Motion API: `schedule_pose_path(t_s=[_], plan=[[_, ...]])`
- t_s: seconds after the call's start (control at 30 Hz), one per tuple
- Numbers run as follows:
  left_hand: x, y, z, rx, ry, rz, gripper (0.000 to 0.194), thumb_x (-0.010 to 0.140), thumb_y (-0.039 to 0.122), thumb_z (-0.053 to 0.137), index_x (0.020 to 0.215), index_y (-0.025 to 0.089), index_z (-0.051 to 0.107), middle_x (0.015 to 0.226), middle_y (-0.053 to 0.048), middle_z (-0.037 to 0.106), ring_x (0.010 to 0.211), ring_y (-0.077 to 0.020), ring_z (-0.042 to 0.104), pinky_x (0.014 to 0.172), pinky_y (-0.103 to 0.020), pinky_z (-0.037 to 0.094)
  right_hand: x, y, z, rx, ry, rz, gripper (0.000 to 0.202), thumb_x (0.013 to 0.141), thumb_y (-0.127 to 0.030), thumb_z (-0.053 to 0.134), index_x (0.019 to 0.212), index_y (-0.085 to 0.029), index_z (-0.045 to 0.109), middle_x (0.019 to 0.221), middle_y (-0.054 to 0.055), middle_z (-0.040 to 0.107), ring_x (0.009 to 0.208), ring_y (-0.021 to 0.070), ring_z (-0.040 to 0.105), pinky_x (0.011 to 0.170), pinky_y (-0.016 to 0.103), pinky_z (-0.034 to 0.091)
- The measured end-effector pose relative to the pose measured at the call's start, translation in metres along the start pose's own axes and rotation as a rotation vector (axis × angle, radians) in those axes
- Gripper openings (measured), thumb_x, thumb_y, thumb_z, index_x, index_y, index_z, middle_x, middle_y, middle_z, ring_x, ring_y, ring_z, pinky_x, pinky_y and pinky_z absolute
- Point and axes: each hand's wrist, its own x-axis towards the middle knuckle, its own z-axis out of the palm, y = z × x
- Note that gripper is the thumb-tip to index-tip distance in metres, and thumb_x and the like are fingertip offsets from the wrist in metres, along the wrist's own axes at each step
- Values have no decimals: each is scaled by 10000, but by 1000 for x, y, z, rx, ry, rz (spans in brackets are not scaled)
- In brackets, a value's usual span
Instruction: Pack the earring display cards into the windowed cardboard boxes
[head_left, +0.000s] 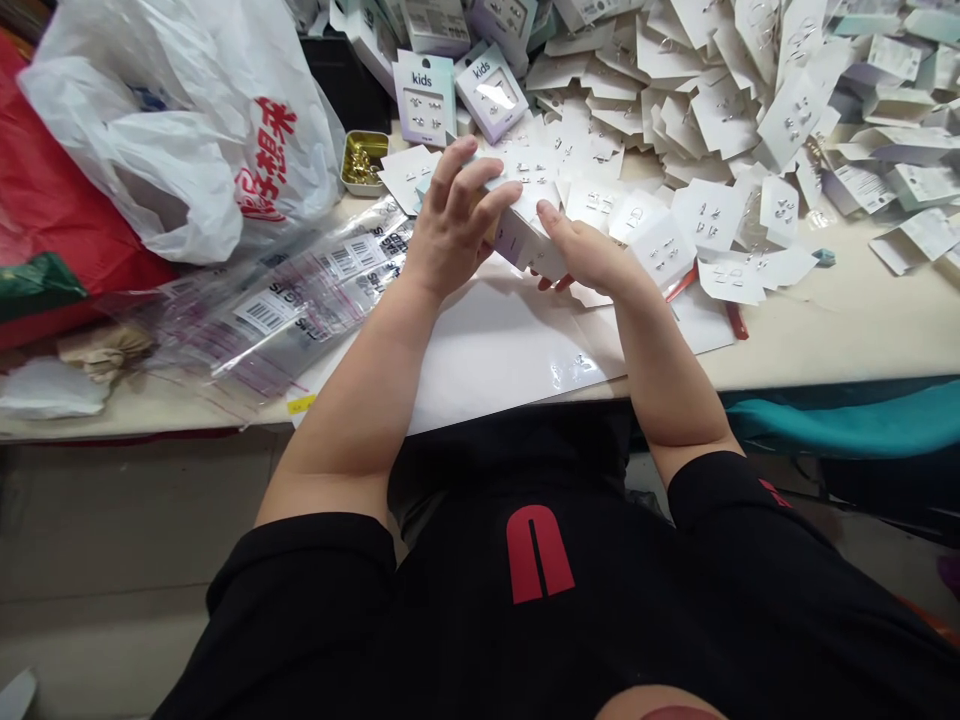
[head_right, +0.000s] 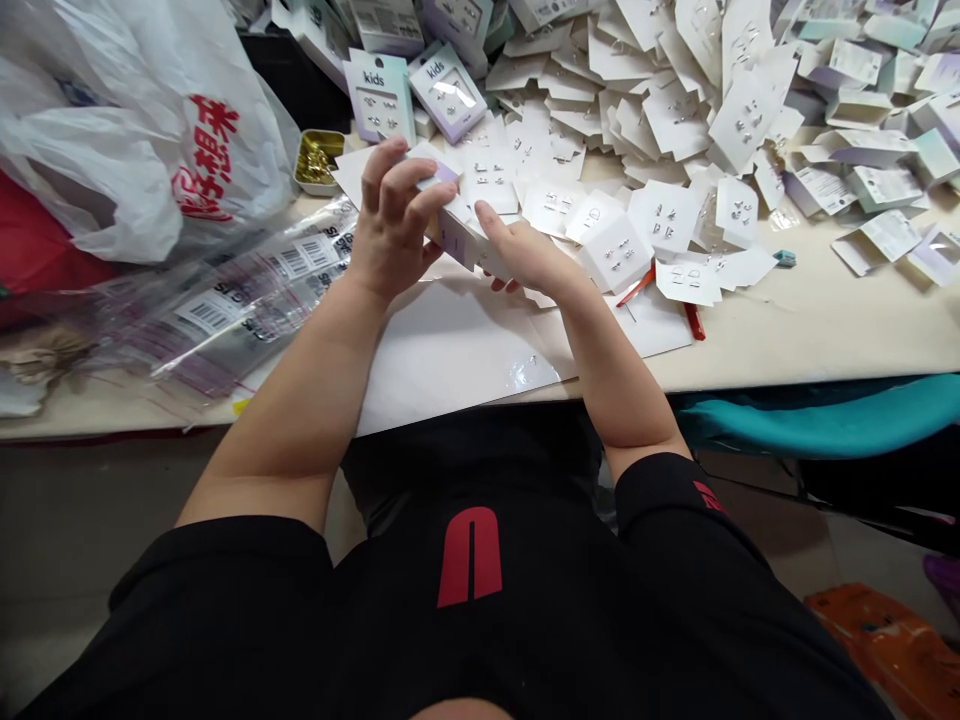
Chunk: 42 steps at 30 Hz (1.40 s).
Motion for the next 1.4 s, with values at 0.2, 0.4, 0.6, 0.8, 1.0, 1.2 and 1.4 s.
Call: schedule_pose_path(t_s=[0.2,0.4,0.6,0.8,1.0,1.2,1.4], plan=[[-2,1,13,20,19,13,706,968,332,609,1602,573,416,1698,68,518,1775,-186,-46,1485,-654,75,2,-1,6,94,-29,16,802,1150,-730,193,972,-161,729,810,106,751,631,197,751,544,292,598],[5,5,11,-131,38,-24,717,883,347,698,1526,596,504,1631,63,578,1774,-222,-88,1475,-678,104,2,2,5,158,-24,-26,954,1077,-845,108,910,-189,781,759,111,747,633,220,752,583,331,623],[13,29,18,-143,-109,-107,394,993,368,623,1377,442,676,1540,-10,656,1755,-307,152,1499,-631,47,2,3,2,93,-26,-52,935,1051,-886,160,848,-210,774,756,110,747,595,235,733,541,367,600],[8,27,16,-152,-55,-173,696,908,457,789,1541,356,516,1699,-25,506,1718,-326,166,1490,-629,50,5,9,-5,178,-114,-50,1033,1010,-897,-32,942,-229,753,861,115,776,740,238,802,681,362,650],[3,36,-12,-136,178,-302,889,805,600,807,1593,505,404,1728,2,452,1735,-337,172,1445,-608,209,2,2,-1,66,164,-265,496,975,-771,700,1019,-277,689,979,17,763,943,181,778,740,255,589],[5,43,-9,-113,106,-278,901,812,618,782,1609,508,375,1740,11,449,1743,-321,166,1444,-588,235,5,3,11,28,182,-287,425,972,-652,774,857,-279,607,954,19,729,981,197,714,759,279,589],[8,49,-6,-156,39,-288,960,736,623,915,1567,465,461,1690,-67,485,1655,-424,325,1437,-643,230,15,13,24,0,251,-258,397,959,-615,802,949,-268,611,1034,23,697,1034,201,676,806,275,585]])
